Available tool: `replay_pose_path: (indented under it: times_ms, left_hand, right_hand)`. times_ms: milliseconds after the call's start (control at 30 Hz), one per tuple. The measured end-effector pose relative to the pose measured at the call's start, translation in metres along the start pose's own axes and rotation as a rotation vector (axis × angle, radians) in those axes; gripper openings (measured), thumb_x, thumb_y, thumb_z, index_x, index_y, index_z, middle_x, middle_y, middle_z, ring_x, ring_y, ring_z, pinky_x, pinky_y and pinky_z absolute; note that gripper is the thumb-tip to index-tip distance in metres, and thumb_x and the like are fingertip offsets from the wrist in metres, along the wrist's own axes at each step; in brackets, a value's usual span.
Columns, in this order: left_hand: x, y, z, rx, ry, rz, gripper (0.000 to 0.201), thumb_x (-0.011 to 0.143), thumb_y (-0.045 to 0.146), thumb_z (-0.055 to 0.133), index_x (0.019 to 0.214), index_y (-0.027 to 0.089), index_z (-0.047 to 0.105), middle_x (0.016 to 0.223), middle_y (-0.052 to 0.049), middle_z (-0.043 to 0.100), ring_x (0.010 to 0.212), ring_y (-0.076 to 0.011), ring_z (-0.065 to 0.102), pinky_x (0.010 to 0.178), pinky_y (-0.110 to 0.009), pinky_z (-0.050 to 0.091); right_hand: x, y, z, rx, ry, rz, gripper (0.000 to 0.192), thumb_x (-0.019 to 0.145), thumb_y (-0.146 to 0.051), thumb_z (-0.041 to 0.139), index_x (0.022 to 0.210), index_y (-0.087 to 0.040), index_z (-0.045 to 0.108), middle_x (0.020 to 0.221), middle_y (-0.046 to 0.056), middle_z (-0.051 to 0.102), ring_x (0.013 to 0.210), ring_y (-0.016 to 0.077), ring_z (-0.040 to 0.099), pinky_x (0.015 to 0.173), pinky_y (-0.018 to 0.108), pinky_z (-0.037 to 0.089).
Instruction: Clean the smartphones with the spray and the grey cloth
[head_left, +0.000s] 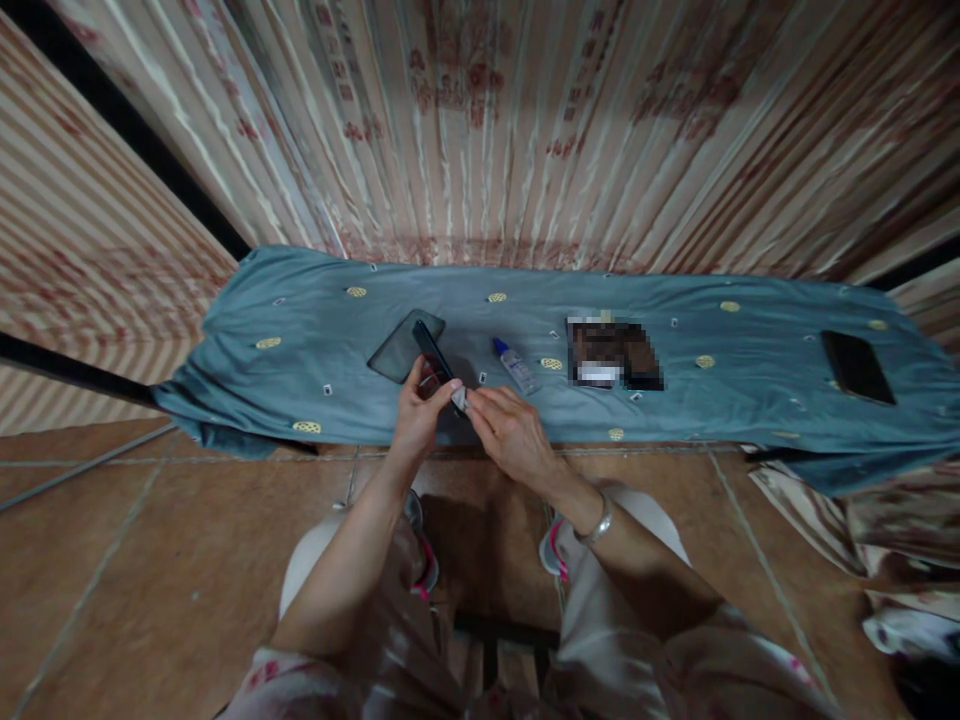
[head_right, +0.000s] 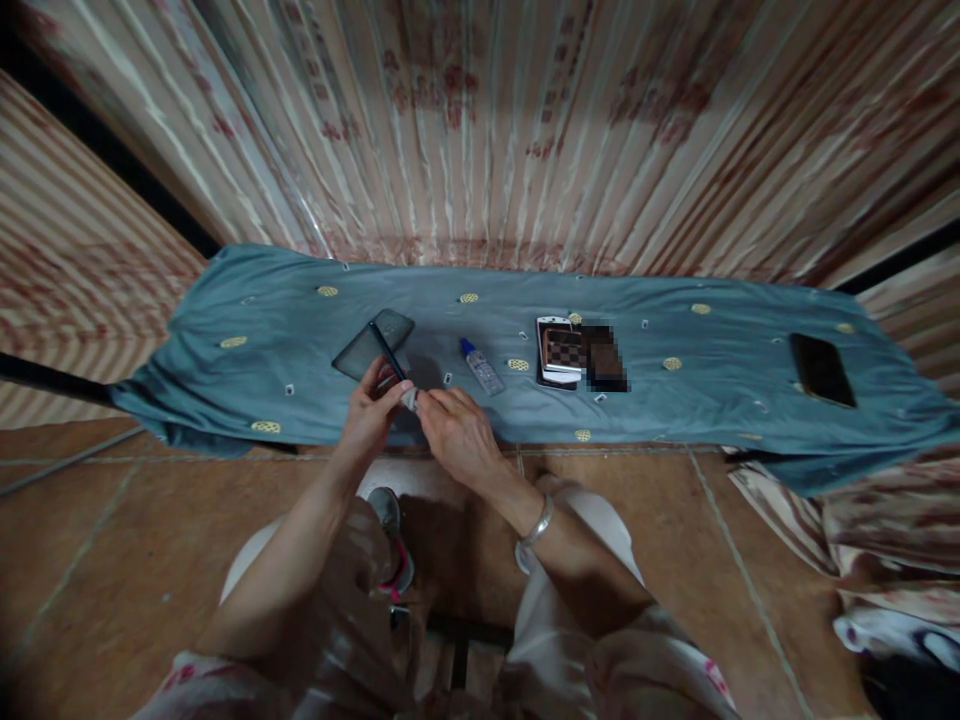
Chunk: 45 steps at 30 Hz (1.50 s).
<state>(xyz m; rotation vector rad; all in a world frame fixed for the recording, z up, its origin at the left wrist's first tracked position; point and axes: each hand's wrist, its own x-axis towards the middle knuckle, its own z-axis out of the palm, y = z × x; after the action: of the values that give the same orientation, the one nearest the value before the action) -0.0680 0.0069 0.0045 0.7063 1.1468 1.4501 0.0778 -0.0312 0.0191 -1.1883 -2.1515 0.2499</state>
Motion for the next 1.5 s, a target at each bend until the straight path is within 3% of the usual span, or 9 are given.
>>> replay_pose_path:
  times_ms: [233, 367, 467, 633, 800, 1067, 1300, 1500]
  left_hand:
    - [-0.005, -0.003, 0.005, -0.107, -0.018, -0.057, 0.062, 0.057, 0.031, 0.088, 0.114, 0.023, 0.065, 0.104, -0.002, 0.067, 0.091, -0.0149, 0.063, 0.073, -0.023, 0.048]
    - [-0.007, -0.005, 0.006, -0.134, -0.045, -0.129, 0.054, 0.061, 0.034, 0.087, 0.109, 0.022, 0.067, 0.091, 0.001, 0.068, 0.075, -0.0104, 0.062, 0.065, -0.021, 0.046]
    - [-0.008, -0.006, 0.007, -0.205, -0.115, -0.199, 0.043, 0.062, 0.042, 0.085, 0.094, 0.019, 0.068, 0.075, 0.003, 0.068, 0.066, -0.0105, 0.061, 0.064, -0.023, 0.048]
    - [-0.007, -0.007, 0.007, -0.253, -0.168, -0.231, 0.04, 0.065, 0.051, 0.08, 0.087, 0.02, 0.067, 0.079, -0.001, 0.072, 0.084, -0.0191, 0.069, 0.08, -0.031, 0.054]
    - [-0.007, -0.01, 0.004, -0.218, -0.147, -0.348, 0.046, 0.075, 0.061, 0.066, 0.082, 0.016, 0.067, 0.078, -0.006, 0.072, 0.093, -0.024, 0.07, 0.084, -0.035, 0.054]
    - [-0.021, -0.006, 0.016, -0.271, -0.119, -0.318, 0.021, 0.078, 0.039, 0.067, 0.082, 0.018, 0.067, 0.086, -0.002, 0.073, 0.103, -0.0223, 0.066, 0.092, -0.033, 0.051]
    - [-0.03, -0.005, 0.023, -0.206, -0.238, -0.42, 0.028, 0.074, 0.043, 0.07, 0.088, 0.019, 0.07, 0.092, -0.005, 0.075, 0.109, -0.0285, 0.065, 0.091, -0.038, 0.053]
    - [-0.034, 0.0, 0.026, -0.203, -0.182, -0.475, 0.025, 0.081, 0.038, 0.064, 0.091, 0.016, 0.071, 0.09, -0.005, 0.076, 0.103, -0.0259, 0.069, 0.092, -0.036, 0.054]
  right_hand:
    - [0.002, 0.002, -0.003, 0.026, -0.024, 0.073, 0.032, 0.1, -0.023, 0.04, 0.115, -0.017, 0.068, 0.105, 0.012, 0.07, 0.099, 0.0243, 0.062, 0.09, 0.039, 0.05]
    - [0.003, 0.0, -0.003, 0.065, -0.018, 0.043, 0.032, 0.101, -0.025, 0.041, 0.116, -0.016, 0.067, 0.106, 0.011, 0.071, 0.098, 0.0224, 0.063, 0.091, 0.036, 0.051]
    - [0.004, -0.002, -0.001, 0.1, 0.007, 0.011, 0.035, 0.101, -0.026, 0.038, 0.124, -0.017, 0.064, 0.114, 0.011, 0.07, 0.105, 0.0221, 0.062, 0.095, 0.037, 0.051]
    - [0.002, -0.005, 0.007, 0.112, -0.018, -0.034, 0.043, 0.1, -0.021, 0.034, 0.138, -0.017, 0.054, 0.13, 0.014, 0.063, 0.121, 0.0247, 0.056, 0.107, 0.047, 0.047]
    - [0.0, -0.004, 0.013, 0.104, -0.049, -0.074, 0.049, 0.098, -0.016, 0.032, 0.145, -0.015, 0.046, 0.14, 0.015, 0.056, 0.133, 0.0245, 0.048, 0.114, 0.05, 0.039]
    - [0.008, 0.007, 0.01, 0.052, -0.013, -0.037, 0.049, 0.097, -0.014, 0.032, 0.144, -0.011, 0.046, 0.145, 0.016, 0.051, 0.136, 0.0251, 0.043, 0.115, 0.047, 0.039]
    - [0.016, 0.02, 0.002, -0.022, 0.014, 0.031, 0.05, 0.098, -0.015, 0.032, 0.147, -0.013, 0.043, 0.148, 0.014, 0.049, 0.138, 0.0253, 0.04, 0.116, 0.047, 0.035]
    - [0.019, 0.028, -0.001, -0.102, 0.017, 0.061, 0.049, 0.098, -0.016, 0.03, 0.145, -0.009, 0.045, 0.147, 0.015, 0.049, 0.136, 0.0254, 0.042, 0.116, 0.045, 0.035]
